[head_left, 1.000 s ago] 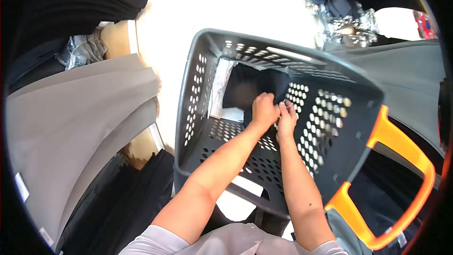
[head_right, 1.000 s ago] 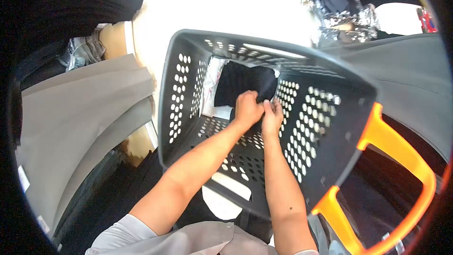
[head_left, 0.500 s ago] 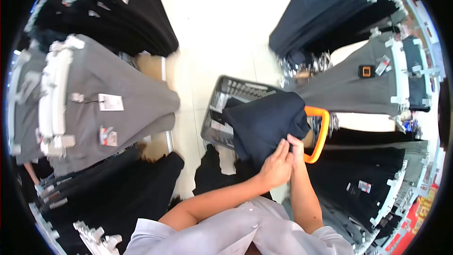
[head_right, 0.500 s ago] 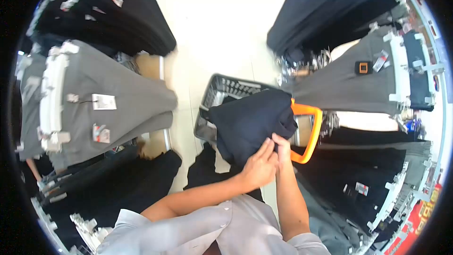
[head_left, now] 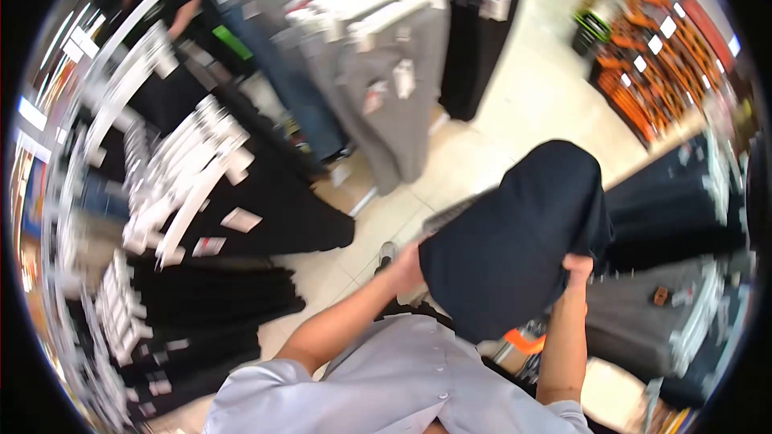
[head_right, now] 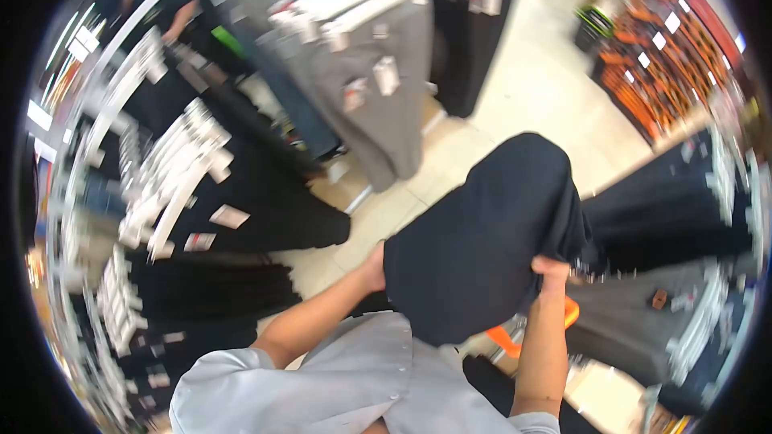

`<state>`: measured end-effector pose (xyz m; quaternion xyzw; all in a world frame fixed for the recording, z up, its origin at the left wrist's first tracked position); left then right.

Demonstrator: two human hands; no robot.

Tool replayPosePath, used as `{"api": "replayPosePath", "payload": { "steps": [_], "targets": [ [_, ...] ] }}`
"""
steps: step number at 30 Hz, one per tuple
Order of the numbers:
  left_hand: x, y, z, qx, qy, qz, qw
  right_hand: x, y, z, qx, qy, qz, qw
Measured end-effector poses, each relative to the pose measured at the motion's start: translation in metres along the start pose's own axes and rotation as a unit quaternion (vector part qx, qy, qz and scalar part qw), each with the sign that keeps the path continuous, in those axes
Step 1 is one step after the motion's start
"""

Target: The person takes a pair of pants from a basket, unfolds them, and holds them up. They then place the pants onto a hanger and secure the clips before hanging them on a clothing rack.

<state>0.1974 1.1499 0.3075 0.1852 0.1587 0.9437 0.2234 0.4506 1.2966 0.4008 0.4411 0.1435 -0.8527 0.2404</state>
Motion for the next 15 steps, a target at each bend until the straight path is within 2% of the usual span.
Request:
{"api": "replayPosePath", "payload": {
  "steps": [2, 4, 10, 14, 15],
  "targets": [
    [-0.014, 0.013, 0.021, -0.094, 0.013, 0.009, 0.995, 0.016, -0.008, 0.02, -0.042, -0.023, 0.018, 0.999],
    [-0.009, 0.033, 0.027, -0.134, -0.018, 0.029, 0.99, 0.035, -0.014, 0.039, -0.065, -0.054, 0.044, 0.995],
    [0.041, 0.103, 0.009, -0.149, -0.104, 0.128, 0.975, 0.106, -0.026, 0.104, -0.132, -0.127, 0.101, 0.978],
    [0.07, 0.174, 0.002, -0.179, -0.074, 0.236, 0.952, 0.153, -0.037, 0.153, -0.176, -0.17, 0.124, 0.962],
    [0.071, 0.188, -0.012, -0.156, -0.043, 0.242, 0.957, 0.162, -0.04, 0.163, -0.184, -0.172, 0.127, 0.959]
  ]
}}
Point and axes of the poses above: each hand's wrist, its own y-axis away from the middle knuckle, its own z-axis out of the palm, x = y × z, the point moved 8 cm from there along -y, towards the middle knuckle, and after that the axes turned 8 degrees about -x, right-handed, at the moved point
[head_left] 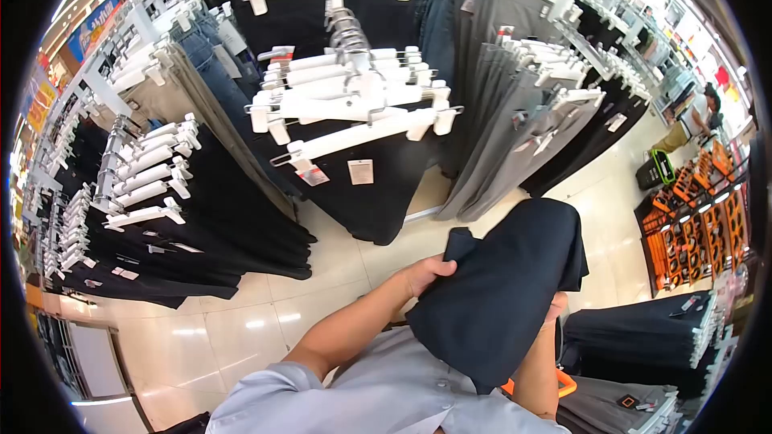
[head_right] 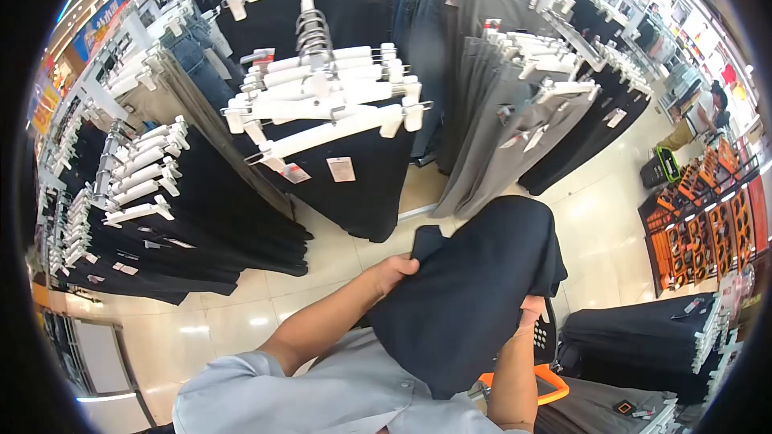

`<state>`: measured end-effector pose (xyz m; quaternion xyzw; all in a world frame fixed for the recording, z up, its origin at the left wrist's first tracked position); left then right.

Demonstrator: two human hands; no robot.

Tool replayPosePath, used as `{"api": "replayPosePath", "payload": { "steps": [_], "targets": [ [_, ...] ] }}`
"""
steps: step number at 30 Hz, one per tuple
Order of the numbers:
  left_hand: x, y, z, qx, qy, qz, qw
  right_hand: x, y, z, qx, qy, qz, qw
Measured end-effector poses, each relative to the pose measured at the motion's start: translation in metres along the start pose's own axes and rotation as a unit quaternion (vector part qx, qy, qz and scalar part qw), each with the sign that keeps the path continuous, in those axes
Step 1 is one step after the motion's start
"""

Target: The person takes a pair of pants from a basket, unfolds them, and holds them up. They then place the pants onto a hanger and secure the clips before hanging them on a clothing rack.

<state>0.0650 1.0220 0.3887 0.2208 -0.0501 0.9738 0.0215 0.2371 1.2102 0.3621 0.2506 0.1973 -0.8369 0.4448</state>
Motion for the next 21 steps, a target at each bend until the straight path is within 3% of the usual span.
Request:
{"api": "replayPosePath", "payload": {
  "steps": [3, 5, 6, 7, 9, 11, 12, 15, 21],
  "targets": [
    [0.041, 0.034, -0.003, 0.148, -0.092, -0.024, 0.984, 0.019, -0.019, -0.006, 0.052, 0.02, -0.021, 0.998],
    [0.064, 0.053, -0.031, 0.268, -0.208, 0.025, 0.94, 0.021, -0.032, 0.008, 0.057, 0.041, -0.012, 0.997],
    [0.091, 0.066, -0.016, 0.305, -0.321, 0.095, 0.892, 0.02, -0.04, 0.016, 0.052, 0.055, -0.006, 0.997],
    [0.108, 0.093, -0.027, 0.458, -0.474, 0.162, 0.734, 0.017, -0.049, 0.024, 0.043, 0.074, -0.002, 0.996],
    [0.134, 0.123, 0.006, 0.466, -0.589, 0.26, 0.606, 0.011, -0.071, 0.042, 0.017, 0.113, 0.011, 0.993],
    [0.125, 0.093, 0.025, 0.306, -0.406, 0.151, 0.848, 0.009, -0.094, 0.058, -0.014, 0.157, 0.036, 0.987],
    [0.112, 0.081, 0.036, 0.209, -0.297, 0.092, 0.927, 0.011, -0.102, 0.063, -0.028, 0.171, 0.047, 0.984],
    [0.101, 0.054, 0.051, 0.069, -0.187, 0.085, 0.976, 0.026, -0.115, 0.069, -0.061, 0.208, 0.066, 0.974],
    [0.097, 0.035, 0.03, 0.136, -0.15, 0.015, 0.979, 0.043, -0.107, 0.064, -0.101, 0.273, 0.096, 0.952]
  ]
}}
Point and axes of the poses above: each hand's wrist, its own y-axis away from the middle knuckle, its own z-axis out of the palm, x = y × z, the point moved 8 cm from there along -y, towards the middle knuckle, and after that the axes turned 8 degrees about -x, right-handed, at the moved point
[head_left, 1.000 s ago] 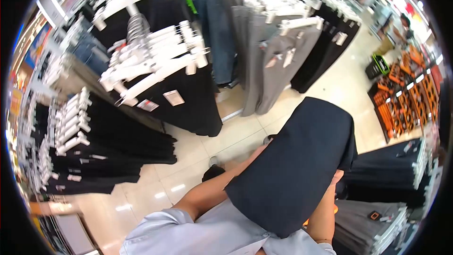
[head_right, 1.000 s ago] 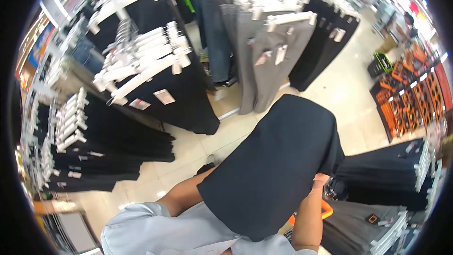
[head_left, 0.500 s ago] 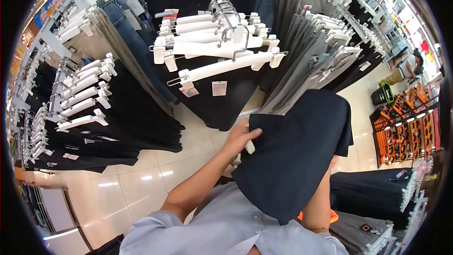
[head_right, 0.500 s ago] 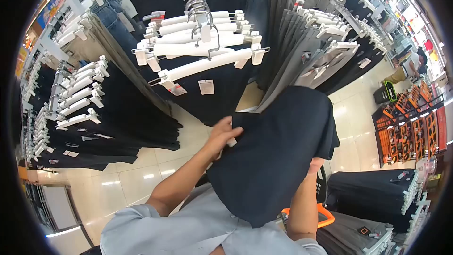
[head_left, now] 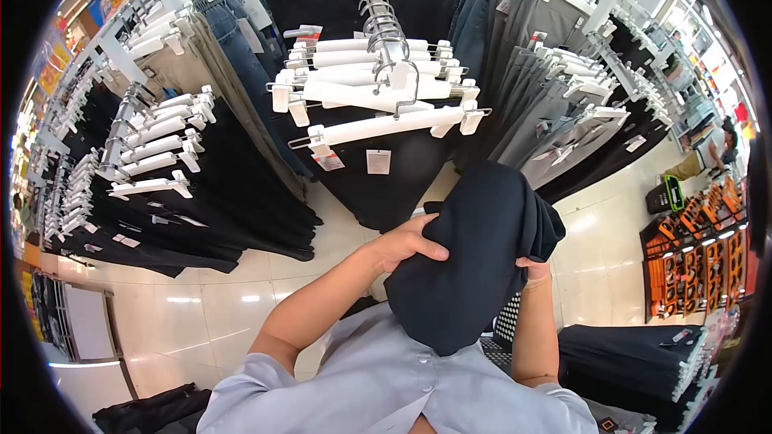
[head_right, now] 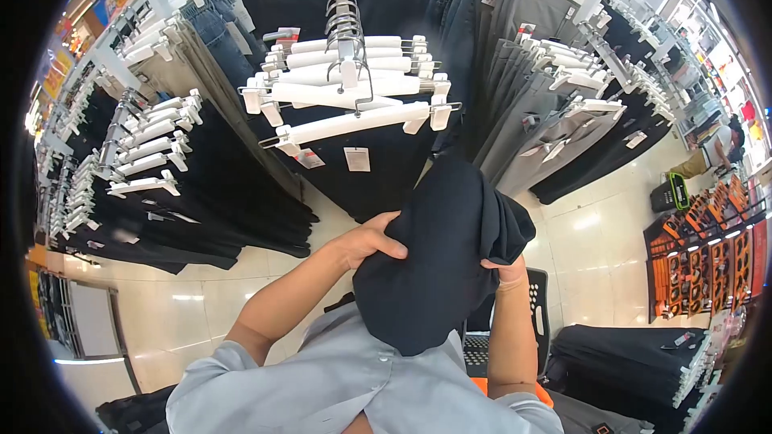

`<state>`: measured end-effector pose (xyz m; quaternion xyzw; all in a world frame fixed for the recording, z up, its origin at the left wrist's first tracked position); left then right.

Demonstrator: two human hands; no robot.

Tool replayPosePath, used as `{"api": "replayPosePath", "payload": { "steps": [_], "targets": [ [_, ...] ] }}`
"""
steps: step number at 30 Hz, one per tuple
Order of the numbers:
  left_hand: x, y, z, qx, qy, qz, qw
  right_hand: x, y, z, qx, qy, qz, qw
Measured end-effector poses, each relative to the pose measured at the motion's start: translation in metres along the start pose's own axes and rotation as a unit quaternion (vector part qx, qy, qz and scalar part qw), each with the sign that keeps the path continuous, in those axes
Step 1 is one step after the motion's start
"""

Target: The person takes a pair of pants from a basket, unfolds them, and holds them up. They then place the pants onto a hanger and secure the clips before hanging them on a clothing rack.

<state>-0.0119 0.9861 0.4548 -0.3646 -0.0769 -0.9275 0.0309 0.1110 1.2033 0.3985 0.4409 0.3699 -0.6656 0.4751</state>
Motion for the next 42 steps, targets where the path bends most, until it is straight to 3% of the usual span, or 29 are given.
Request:
{"api": "replayPosePath", "payload": {
  "steps": [2, 5, 6, 8, 9, 13, 14, 16, 17, 19, 20, 23, 26, 29, 33, 38, 42],
  "targets": [
    [0.004, -0.004, -0.003, 0.033, -0.058, 0.006, 0.998, 0.001, 0.004, 0.003, -0.006, -0.023, 0.013, 1.0],
    [0.047, -0.005, 0.017, 0.066, -0.195, 0.081, 0.975, 0.011, 0.014, 0.013, 0.035, -0.189, 0.074, 0.979],
    [0.061, -0.007, 0.029, 0.06, -0.308, 0.069, 0.947, 0.021, 0.018, 0.013, 0.064, -0.201, 0.088, 0.974],
    [0.084, -0.008, 0.057, 0.04, -0.516, 0.04, 0.855, 0.046, 0.028, 0.011, 0.129, -0.221, 0.118, 0.96],
    [0.091, -0.009, 0.073, 0.024, -0.597, 0.053, 0.8, 0.051, 0.026, 0.022, 0.089, -0.247, 0.097, 0.96],
    [0.096, -0.003, 0.121, -0.03, -0.842, 0.143, 0.519, 0.075, 0.04, 0.029, 0.14, -0.141, 0.14, 0.97],
    [0.094, 0.001, 0.127, -0.046, -0.886, 0.092, 0.453, 0.095, 0.053, 0.014, 0.183, -0.094, 0.222, 0.953],
    [0.096, 0.012, 0.136, -0.056, -0.92, 0.121, 0.369, 0.049, 0.041, 0.033, 0.112, -0.037, 0.169, 0.978],
    [0.098, 0.018, 0.139, -0.055, -0.927, 0.142, 0.343, 0.036, 0.037, 0.038, 0.09, -0.018, 0.201, 0.975],
    [0.104, 0.029, 0.146, -0.045, -0.934, 0.196, 0.294, 0.059, 0.04, 0.006, 0.105, -0.004, 0.167, 0.98],
    [0.106, 0.035, 0.148, -0.036, -0.931, 0.22, 0.288, 0.051, 0.035, 0.0, 0.123, -0.015, 0.138, 0.983],
    [0.107, 0.049, 0.153, -0.015, -0.921, 0.291, 0.257, 0.019, 0.015, 0.038, 0.035, -0.155, 0.118, 0.98],
    [0.095, 0.055, 0.151, -0.023, -0.919, 0.307, 0.245, -0.012, -0.006, 0.094, -0.062, -0.296, 0.109, 0.947],
    [0.085, 0.064, 0.148, -0.025, -0.923, 0.302, 0.235, -0.015, -0.018, 0.109, -0.057, -0.37, 0.16, 0.913],
    [0.067, 0.076, 0.145, -0.018, -0.925, 0.28, 0.255, 0.0, -0.028, 0.114, 0.001, -0.282, 0.249, 0.927],
    [0.029, 0.09, 0.124, 0.033, -0.919, 0.286, 0.269, -0.031, -0.051, 0.121, 0.05, -0.16, 0.225, 0.96],
    [0.019, 0.093, 0.113, 0.122, -0.893, 0.293, 0.32, -0.08, -0.053, 0.137, 0.118, -0.063, 0.165, 0.977]
  ]
}}
Point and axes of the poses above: each hand's wrist, its own y-axis away from the middle knuckle, its own z-axis out of the palm, x = y × z, the point moved 8 cm from there along -y, towards the middle knuckle, and after that the axes turned 8 degrees about -x, right-handed, at the moved point
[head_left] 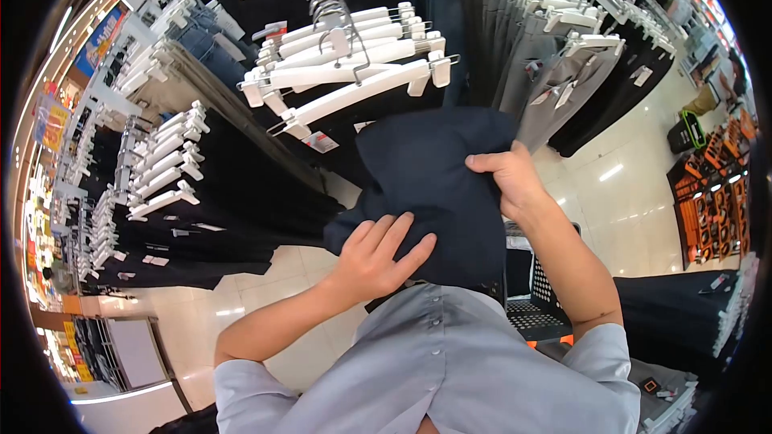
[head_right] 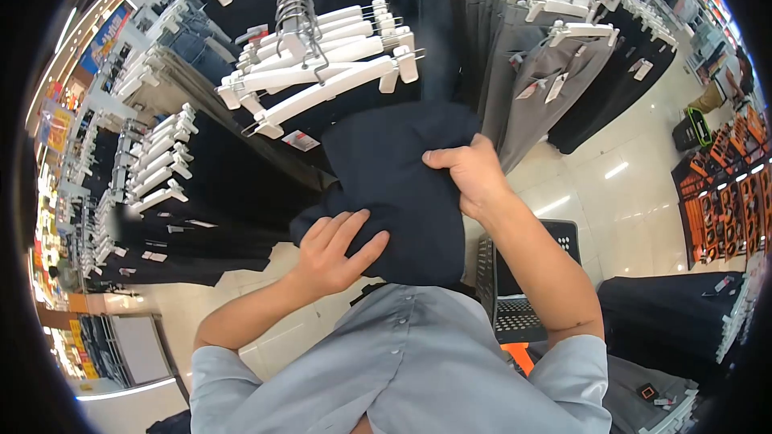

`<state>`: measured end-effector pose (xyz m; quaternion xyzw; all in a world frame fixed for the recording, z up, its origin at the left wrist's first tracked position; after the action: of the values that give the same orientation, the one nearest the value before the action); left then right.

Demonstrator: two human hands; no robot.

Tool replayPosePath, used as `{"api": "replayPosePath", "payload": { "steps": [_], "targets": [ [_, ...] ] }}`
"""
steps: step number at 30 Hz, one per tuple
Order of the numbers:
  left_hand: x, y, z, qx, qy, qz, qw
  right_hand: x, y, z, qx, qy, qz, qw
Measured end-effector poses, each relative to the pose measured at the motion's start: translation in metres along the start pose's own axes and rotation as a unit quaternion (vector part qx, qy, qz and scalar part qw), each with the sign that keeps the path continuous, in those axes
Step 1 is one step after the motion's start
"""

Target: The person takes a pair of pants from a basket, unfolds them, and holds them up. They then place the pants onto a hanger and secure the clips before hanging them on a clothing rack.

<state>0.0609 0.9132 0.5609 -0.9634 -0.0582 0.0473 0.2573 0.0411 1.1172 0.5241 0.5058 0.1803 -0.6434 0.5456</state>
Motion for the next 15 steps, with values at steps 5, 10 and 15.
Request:
{"api": "replayPosePath", "payload": {
  "steps": [5, 10, 15],
  "targets": [
    [-0.012, 0.016, 0.018, -0.022, 0.221, -0.168, 0.96, -0.037, 0.018, 0.011, -0.036, 0.139, -0.139, 0.98],
    [-0.066, 0.076, 0.05, 0.085, 0.49, -0.389, 0.775, -0.056, 0.058, 0.036, -0.139, 0.476, -0.316, 0.809],
    [-0.071, 0.057, 0.061, 0.09, 0.57, -0.176, 0.798, -0.067, 0.117, 0.081, -0.284, 0.509, -0.535, 0.612]
  ]
}}
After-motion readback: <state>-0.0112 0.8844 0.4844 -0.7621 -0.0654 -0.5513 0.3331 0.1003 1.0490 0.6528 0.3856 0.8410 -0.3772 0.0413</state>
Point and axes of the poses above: each hand's wrist, its own y-axis away from the middle knuckle, its own z-axis out of the palm, x = y × z, the point moved 8 cm from there along -y, towards the middle knuckle, and after that the axes turned 8 degrees about -x, right-handed, at the moved point
